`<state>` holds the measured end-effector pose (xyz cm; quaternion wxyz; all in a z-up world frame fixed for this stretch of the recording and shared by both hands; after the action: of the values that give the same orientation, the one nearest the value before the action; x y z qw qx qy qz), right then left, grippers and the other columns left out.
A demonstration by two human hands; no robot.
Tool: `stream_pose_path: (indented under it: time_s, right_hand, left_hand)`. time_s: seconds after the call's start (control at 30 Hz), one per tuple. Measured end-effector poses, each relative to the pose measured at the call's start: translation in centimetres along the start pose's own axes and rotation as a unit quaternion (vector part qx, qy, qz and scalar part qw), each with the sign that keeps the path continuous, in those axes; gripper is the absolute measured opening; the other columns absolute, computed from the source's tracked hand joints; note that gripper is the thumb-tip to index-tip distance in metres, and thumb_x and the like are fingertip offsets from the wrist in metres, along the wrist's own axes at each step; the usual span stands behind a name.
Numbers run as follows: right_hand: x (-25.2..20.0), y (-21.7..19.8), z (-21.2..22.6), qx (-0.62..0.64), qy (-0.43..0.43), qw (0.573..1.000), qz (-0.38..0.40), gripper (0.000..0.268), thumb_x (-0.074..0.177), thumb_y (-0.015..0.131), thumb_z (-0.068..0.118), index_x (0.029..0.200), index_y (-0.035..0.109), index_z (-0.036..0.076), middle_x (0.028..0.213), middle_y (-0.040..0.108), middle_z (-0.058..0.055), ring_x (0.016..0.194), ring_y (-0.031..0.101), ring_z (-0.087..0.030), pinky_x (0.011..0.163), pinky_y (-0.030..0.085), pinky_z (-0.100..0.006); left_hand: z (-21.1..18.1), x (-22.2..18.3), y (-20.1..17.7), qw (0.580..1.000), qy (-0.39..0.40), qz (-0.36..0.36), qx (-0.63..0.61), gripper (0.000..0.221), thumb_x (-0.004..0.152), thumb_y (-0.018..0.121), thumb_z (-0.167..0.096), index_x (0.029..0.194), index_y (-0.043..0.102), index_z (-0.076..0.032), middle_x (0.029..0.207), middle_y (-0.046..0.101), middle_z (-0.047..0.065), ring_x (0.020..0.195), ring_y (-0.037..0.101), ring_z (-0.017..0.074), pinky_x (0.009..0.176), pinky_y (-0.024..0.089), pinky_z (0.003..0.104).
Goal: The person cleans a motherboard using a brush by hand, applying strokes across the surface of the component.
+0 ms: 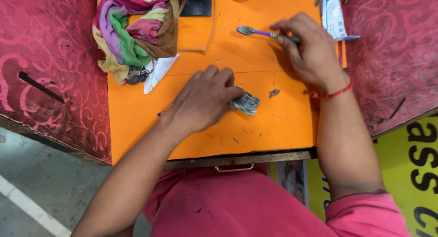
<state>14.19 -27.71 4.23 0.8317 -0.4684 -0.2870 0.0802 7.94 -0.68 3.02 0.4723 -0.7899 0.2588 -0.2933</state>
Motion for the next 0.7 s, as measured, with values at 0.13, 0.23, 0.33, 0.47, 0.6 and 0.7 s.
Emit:
stream_pose_path:
  time_s: [0.13, 0.23, 0.33, 0.47, 0.6, 0.7]
  right_hand:
    - [-1.7, 0.6, 1.2, 0.019, 0.004, 1.000, -0.012, 0.013, 0.102, 0.068, 0.002, 0.115, 0.069, 0.004, 0.111, 0.065, -0.015, 0.100, 0.067, -0.031, 0.084, 0.054, -0.038]
    - [-1.7, 0.3, 2.1, 0.051, 0.007, 0.998, 0.028, 0.016, 0.100, 0.067, 0.002, 0.116, 0.068, 0.004, 0.108, 0.065, -0.014, 0.098, 0.067, -0.031, 0.083, 0.053, -0.040]
    - [-1.5, -0.1, 3.6, 0.051, 0.007, 0.995, 0.086, 0.015, 0.099, 0.066, 0.004, 0.114, 0.068, 0.006, 0.106, 0.065, -0.012, 0.093, 0.067, -0.031, 0.079, 0.053, -0.040]
    - [-1.6, 0.0, 4.9, -0.009, -0.046, 0.987, 0.157, 0.021, 0.089, 0.068, 0.004, 0.109, 0.072, 0.009, 0.100, 0.065, -0.010, 0.088, 0.066, -0.031, 0.077, 0.052, -0.041]
    - [-1.7, -0.2, 4.7, -0.099, -0.092, 0.983, 0.128, 0.014, 0.084, 0.076, 0.011, 0.098, 0.075, 0.015, 0.094, 0.065, -0.003, 0.080, 0.062, -0.025, 0.077, 0.045, -0.040]
    - [-1.6, 0.5, 4.7, -0.081, -0.169, 0.977, 0.101, 0.014, 0.082, 0.075, 0.010, 0.094, 0.074, 0.018, 0.099, 0.066, 0.001, 0.086, 0.062, -0.022, 0.083, 0.042, -0.038]
  left_hand:
    - [0.5, -0.6, -0.5, 0.996, -0.008, -0.091, 0.017, 0.041, 0.077, 0.073, -0.007, 0.117, 0.073, -0.018, 0.111, 0.062, 0.002, 0.101, 0.059, 0.0251, 0.084, 0.049, 0.041]
    - [-1.8, -1.8, 0.6, 0.985, -0.082, -0.151, -0.008, 0.047, 0.072, 0.078, -0.030, 0.114, 0.069, -0.011, 0.106, 0.060, 0.006, 0.095, 0.058, 0.0284, 0.078, 0.047, 0.044]
    - [-3.4, -1.7, 2.1, 0.965, -0.186, -0.177, 0.052, 0.068, 0.070, 0.084, -0.062, 0.105, 0.065, -0.006, 0.098, 0.060, 0.010, 0.087, 0.056, 0.0307, 0.071, 0.045, 0.048]
    - [-3.1, -1.4, 3.3, 0.952, -0.246, -0.174, 0.048, 0.070, 0.071, 0.083, -0.063, 0.104, 0.061, -0.005, 0.097, 0.061, 0.011, 0.086, 0.057, 0.0298, 0.071, 0.044, 0.049]
    - [-2.5, -2.4, 3.4, 0.950, -0.203, -0.239, 0.003, 0.067, 0.078, 0.083, -0.032, 0.130, 0.054, -0.001, 0.102, 0.063, 0.013, 0.091, 0.059, 0.0309, 0.075, 0.046, 0.048]
    - [-1.8, -3.2, 2.8, 0.947, -0.182, -0.256, -0.061, 0.065, 0.077, 0.079, -0.018, 0.134, 0.050, -0.002, 0.106, 0.063, 0.014, 0.095, 0.060, 0.0340, 0.085, 0.049, 0.049]
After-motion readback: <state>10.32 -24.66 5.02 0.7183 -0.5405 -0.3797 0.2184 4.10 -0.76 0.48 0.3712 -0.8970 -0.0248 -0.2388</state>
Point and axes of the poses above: each hand's wrist, its own x-axis towards the middle knuckle, its own y-axis out of the palm, z = x × y, the point moved 1 cm from there along x, towards the middle knuckle
